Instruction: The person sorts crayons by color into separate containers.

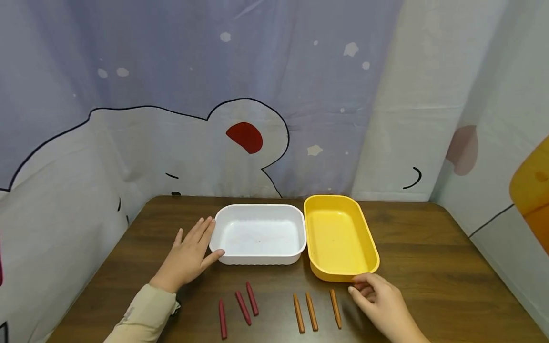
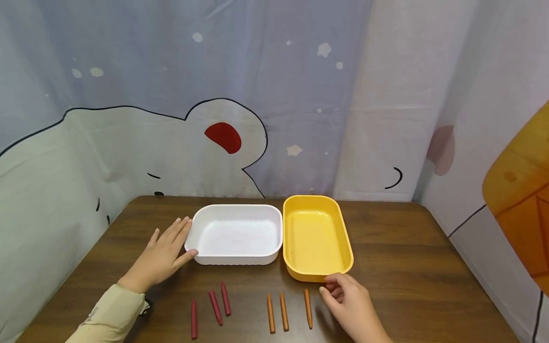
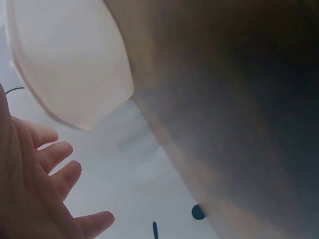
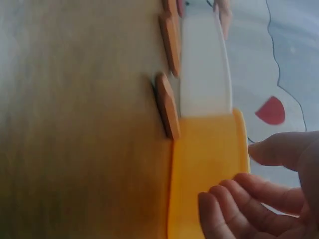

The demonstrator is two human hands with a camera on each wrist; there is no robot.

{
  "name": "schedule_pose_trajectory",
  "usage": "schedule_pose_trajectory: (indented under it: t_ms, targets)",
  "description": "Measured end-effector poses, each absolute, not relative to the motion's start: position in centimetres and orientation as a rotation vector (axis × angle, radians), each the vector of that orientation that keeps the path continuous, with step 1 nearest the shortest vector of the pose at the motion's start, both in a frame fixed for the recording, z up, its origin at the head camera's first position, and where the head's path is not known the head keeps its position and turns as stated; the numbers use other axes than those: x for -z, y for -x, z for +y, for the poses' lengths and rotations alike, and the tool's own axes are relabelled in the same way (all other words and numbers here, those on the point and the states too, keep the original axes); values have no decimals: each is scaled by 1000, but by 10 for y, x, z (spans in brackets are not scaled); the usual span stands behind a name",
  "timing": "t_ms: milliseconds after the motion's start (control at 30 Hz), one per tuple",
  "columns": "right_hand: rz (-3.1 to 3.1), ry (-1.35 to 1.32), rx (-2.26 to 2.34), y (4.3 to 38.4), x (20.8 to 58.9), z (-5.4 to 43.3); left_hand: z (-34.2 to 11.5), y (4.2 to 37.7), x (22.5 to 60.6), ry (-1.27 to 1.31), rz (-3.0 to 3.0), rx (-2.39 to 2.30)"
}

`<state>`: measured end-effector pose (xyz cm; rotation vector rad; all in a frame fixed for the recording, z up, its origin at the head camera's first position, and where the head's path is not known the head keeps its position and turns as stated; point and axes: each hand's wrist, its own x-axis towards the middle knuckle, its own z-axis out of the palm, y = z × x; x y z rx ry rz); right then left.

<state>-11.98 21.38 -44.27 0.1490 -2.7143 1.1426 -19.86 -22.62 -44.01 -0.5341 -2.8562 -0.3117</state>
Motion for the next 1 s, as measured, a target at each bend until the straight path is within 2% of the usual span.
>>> schedule_pose_trajectory:
  t_ms: [533,1000]
  targets:
    - [-2952,-122,-1085,129,455,183,-222,203,450,549,-2884,311]
    - [-2986,-143,-1014,131,455,177,-221,204,450,549,-2896,352]
